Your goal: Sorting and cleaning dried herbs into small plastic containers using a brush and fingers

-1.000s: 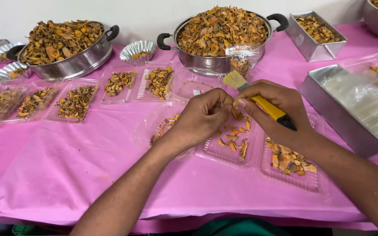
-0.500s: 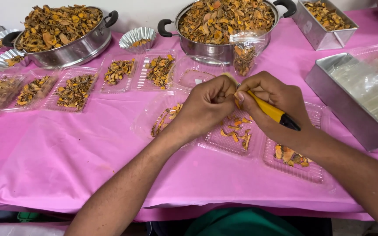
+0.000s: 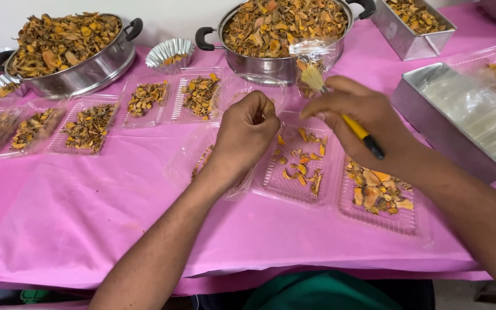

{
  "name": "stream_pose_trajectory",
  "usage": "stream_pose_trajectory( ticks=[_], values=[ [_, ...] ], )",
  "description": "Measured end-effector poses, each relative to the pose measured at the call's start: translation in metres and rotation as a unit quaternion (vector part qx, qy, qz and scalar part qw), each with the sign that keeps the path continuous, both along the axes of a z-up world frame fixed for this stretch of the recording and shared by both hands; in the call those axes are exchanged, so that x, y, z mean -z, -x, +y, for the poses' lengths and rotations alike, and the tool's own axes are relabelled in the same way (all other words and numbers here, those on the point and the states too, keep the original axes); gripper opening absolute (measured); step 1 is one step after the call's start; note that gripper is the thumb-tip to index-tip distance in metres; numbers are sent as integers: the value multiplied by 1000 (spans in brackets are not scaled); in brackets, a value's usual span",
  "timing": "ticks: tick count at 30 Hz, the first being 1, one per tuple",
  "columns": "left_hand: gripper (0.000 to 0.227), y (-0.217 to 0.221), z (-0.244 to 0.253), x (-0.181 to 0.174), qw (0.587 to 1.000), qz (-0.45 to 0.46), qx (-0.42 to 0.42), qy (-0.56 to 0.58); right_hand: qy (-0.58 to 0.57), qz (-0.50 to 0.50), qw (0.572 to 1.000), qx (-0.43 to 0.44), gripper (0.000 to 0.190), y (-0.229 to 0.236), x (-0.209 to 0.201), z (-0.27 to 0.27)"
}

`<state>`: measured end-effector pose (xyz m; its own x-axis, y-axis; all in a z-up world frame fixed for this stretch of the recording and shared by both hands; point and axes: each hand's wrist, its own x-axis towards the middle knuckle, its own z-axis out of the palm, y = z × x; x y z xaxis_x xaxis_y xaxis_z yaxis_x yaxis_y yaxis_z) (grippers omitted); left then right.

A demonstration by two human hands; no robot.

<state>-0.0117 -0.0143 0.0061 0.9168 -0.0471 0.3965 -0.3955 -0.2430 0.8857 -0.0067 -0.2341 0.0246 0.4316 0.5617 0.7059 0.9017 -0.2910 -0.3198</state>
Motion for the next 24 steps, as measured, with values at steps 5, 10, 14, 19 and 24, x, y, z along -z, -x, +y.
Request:
stream_pose_trajectory(
  ticks=[5, 10, 14, 19, 24],
  values=[
    [5, 0, 3, 1, 967, -13, -46, -249, 150, 140, 979, -11, 33, -7, 18, 5],
    [10, 10, 3, -9, 960, -20, -37, -276, 186, 149, 970, -47, 15, -13, 31, 12],
    [12, 7, 4, -7, 969, -21, -31, -245, 163, 166, 972, -32, 6, -11, 35, 12],
    [9, -15, 3, 14, 985, 46, -10, -164, 25, 73, 997, 20, 12, -22, 42, -1],
    [10, 24, -8, -12, 961, 191, 167, 107, -71, -90, 981, 155, 13, -12, 43, -1]
  ],
)
